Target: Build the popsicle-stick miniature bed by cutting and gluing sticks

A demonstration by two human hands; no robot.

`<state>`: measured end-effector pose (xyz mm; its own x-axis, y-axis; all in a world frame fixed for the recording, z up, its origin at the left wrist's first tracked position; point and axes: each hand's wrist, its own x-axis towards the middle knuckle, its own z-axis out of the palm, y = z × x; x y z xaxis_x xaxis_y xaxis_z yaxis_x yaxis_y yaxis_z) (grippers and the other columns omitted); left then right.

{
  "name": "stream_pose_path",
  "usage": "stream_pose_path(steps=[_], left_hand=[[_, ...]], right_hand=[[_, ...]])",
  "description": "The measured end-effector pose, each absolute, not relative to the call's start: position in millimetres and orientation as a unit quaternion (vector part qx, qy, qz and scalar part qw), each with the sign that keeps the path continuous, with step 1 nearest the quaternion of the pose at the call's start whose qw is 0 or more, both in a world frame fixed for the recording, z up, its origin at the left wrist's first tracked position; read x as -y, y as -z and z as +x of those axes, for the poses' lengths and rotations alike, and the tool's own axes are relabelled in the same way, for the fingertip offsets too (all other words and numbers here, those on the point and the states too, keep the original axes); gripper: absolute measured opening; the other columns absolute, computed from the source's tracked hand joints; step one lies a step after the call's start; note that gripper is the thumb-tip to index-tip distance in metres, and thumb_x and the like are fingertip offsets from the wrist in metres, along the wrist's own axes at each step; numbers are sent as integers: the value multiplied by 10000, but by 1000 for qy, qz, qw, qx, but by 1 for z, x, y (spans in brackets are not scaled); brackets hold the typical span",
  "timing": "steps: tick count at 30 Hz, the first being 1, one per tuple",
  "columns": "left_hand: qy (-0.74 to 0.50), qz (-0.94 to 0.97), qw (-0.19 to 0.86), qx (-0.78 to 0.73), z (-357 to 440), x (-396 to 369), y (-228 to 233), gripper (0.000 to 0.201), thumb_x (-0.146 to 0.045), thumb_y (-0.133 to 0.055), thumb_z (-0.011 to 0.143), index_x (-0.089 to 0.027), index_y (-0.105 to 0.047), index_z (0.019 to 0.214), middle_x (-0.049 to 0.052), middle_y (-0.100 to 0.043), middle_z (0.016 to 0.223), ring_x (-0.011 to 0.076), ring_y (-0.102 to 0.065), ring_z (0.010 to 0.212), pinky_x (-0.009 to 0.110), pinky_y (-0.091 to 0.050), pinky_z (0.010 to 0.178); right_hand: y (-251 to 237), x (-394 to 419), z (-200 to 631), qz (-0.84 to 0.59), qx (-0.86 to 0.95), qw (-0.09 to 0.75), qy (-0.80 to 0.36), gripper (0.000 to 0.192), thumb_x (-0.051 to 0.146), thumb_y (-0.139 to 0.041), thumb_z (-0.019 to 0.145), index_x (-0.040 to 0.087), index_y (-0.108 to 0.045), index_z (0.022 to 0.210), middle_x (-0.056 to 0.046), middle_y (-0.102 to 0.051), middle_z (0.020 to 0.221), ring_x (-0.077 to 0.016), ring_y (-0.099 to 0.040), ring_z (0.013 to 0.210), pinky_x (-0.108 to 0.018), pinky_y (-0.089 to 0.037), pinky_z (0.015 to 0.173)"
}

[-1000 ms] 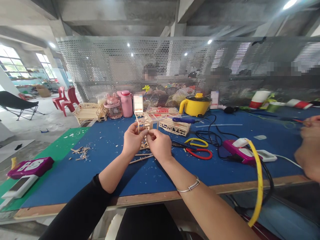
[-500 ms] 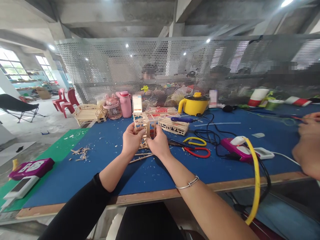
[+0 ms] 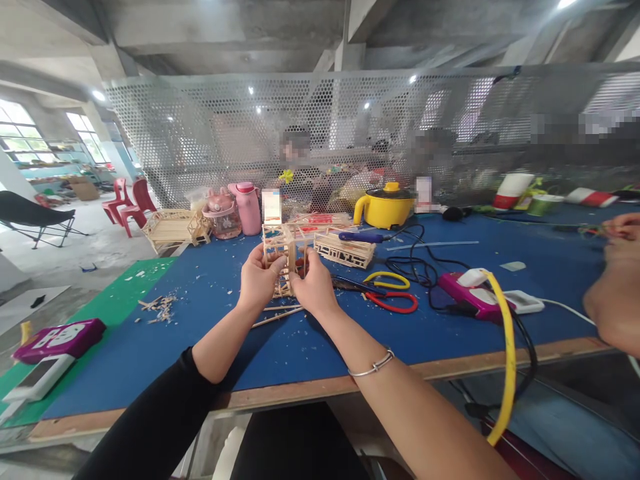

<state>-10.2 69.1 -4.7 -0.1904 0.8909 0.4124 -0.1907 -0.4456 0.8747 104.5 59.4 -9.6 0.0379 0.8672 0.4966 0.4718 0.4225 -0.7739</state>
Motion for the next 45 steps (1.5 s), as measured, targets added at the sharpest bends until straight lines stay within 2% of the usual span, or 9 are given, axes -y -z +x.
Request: stream_pose_path(steps=[6, 17, 21, 27, 33, 45], left_hand=[[-688, 504, 384, -353, -11, -68, 3, 372, -239, -707, 648, -181, -564, 986, 28, -704, 853, 168, -666, 791, 322, -514, 785], [-670, 518, 396, -356, -14, -66, -1, 354, -257, -737, 621, -172, -604, 938, 28, -714, 840, 182, -666, 786, 334, -527, 770], [-656, 509, 429, -355, -17, -65, -4, 373, -256, -755, 602, -158, -614, 933, 32, -722, 814, 180, -674, 740, 334, -524, 763], [-624, 498, 506, -326, -29, -64, -4, 379, -202, -704, 620, -156, -612, 985, 53, -727, 840, 209, -685, 780, 354, -521, 770], [-627, 529, 462, -336, -24, -64, 1, 395, -154, -743, 561, -164, -603, 931, 34, -707, 832, 180, -669, 787, 334, -505, 797], [-644, 549, 394, -358, -19, -65, 3, 379, -156, -701, 611, -183, -579, 969, 2, -669, 784, 149, -646, 766, 282, -502, 733]], right_hand=[[11, -63, 104, -494, 680, 508, -192, 416, 164, -512, 757, 194, -461, 1169, -25, -643, 864, -139, -582, 652, -261, -457, 635], [10, -63, 108, -490, 694, 491, -195, 497, 139, -507, 768, 193, -421, 1255, -31, -648, 880, -147, -587, 689, -282, -463, 696], [10, -60, 109, -494, 694, 486, -196, 502, 131, -502, 772, 186, -419, 1264, -40, -652, 888, -165, -604, 741, -297, -463, 735], [8, -58, 110, -503, 694, 477, -195, 502, 133, -498, 778, 184, -416, 1270, -55, -658, 907, -178, -616, 762, -303, -468, 723], [7, -58, 109, -508, 690, 480, -188, 495, 132, -506, 771, 194, -432, 1257, -53, -669, 883, -182, -619, 739, -308, -472, 707], [9, -60, 110, -502, 698, 475, -186, 473, 173, -509, 790, 192, -419, 1254, -50, -654, 875, -186, -610, 759, -304, -459, 716]])
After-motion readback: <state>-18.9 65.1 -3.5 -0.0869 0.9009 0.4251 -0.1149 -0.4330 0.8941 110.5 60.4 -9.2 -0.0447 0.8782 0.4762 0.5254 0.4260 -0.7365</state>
